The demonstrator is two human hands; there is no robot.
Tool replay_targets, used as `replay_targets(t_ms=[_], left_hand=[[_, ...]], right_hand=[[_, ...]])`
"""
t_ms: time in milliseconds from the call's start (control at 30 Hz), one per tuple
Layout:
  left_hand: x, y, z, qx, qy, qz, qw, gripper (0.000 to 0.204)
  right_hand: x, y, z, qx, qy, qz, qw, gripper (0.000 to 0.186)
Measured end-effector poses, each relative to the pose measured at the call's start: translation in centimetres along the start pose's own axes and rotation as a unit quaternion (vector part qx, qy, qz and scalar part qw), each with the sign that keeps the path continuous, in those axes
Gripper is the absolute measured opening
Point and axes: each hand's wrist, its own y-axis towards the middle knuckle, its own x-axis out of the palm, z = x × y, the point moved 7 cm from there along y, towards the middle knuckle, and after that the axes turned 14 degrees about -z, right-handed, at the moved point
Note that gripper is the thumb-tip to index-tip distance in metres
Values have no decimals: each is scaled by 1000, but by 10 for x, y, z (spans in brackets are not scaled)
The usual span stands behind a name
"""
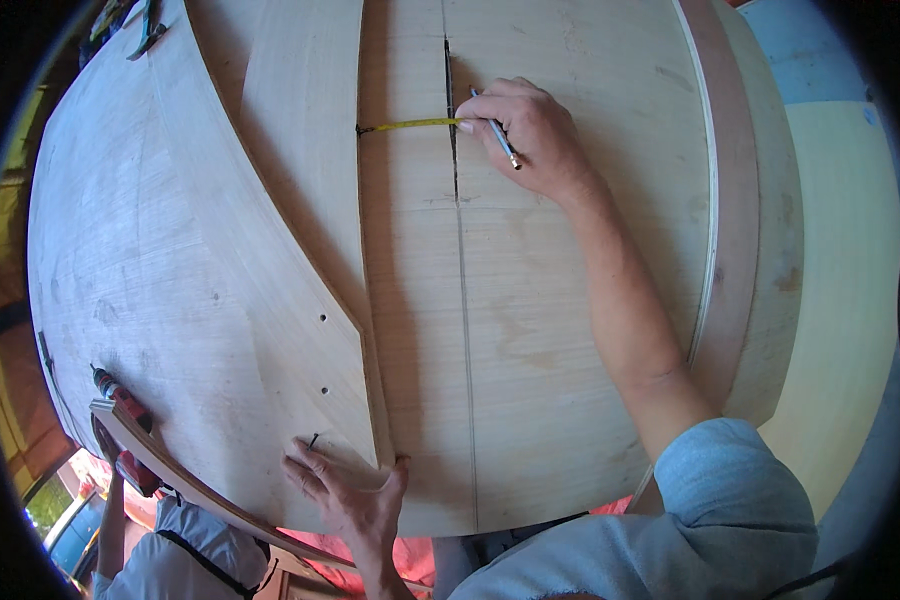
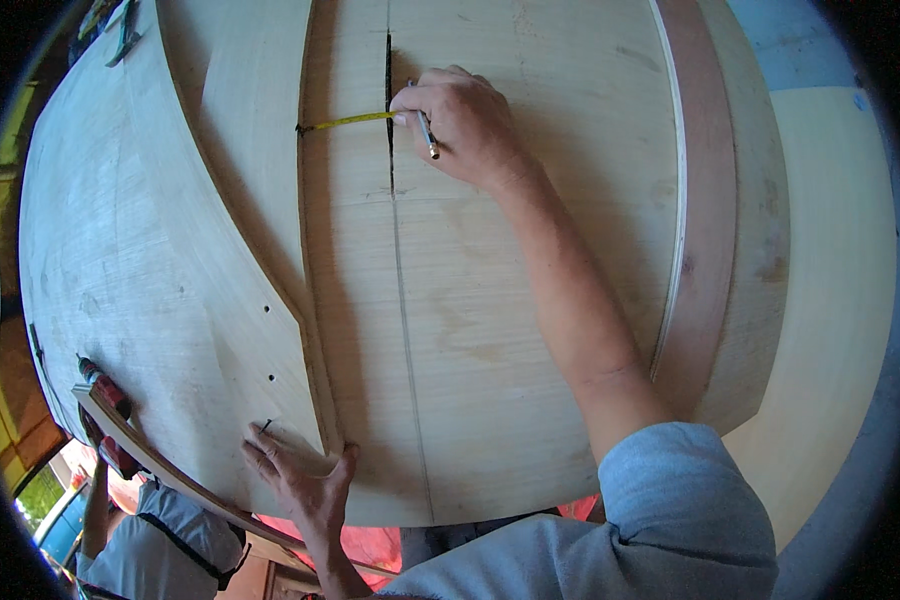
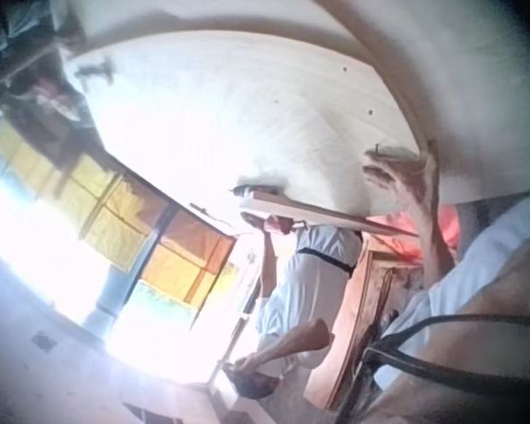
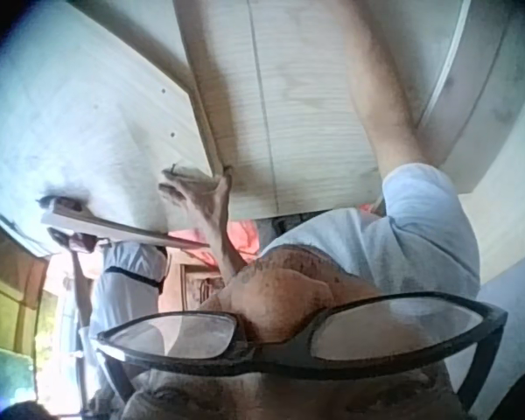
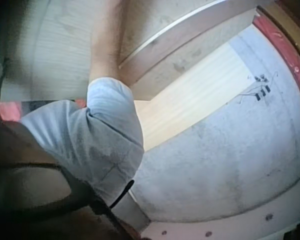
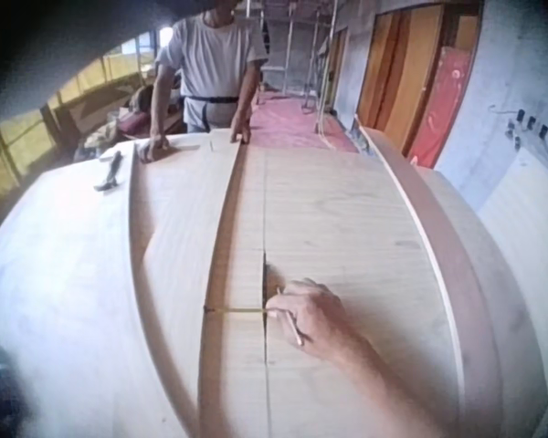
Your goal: The person aligns wooden boards on a worktable, measures the boards using a tape measure, and marks guidelines on the wooden surface with a pencil.
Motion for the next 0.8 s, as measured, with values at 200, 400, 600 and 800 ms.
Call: replay_targets(t_ms=[200,400,600,800], left_hand=[[1,0,-1,-8,20,2,1000,144],[4,-1,-7,7,31,22,999,144],[3,-2,-4,13,34,35,999,144],[15,-3,-22,61,14,86,994,139]], right_hand=[[1,0,2,-3,4,9,1000,8],[-1,0,0,14,0,5,1000,8],[0,-1,2,16,8,15,1000,9],[0,0,5,16,8,21,1000,10]])
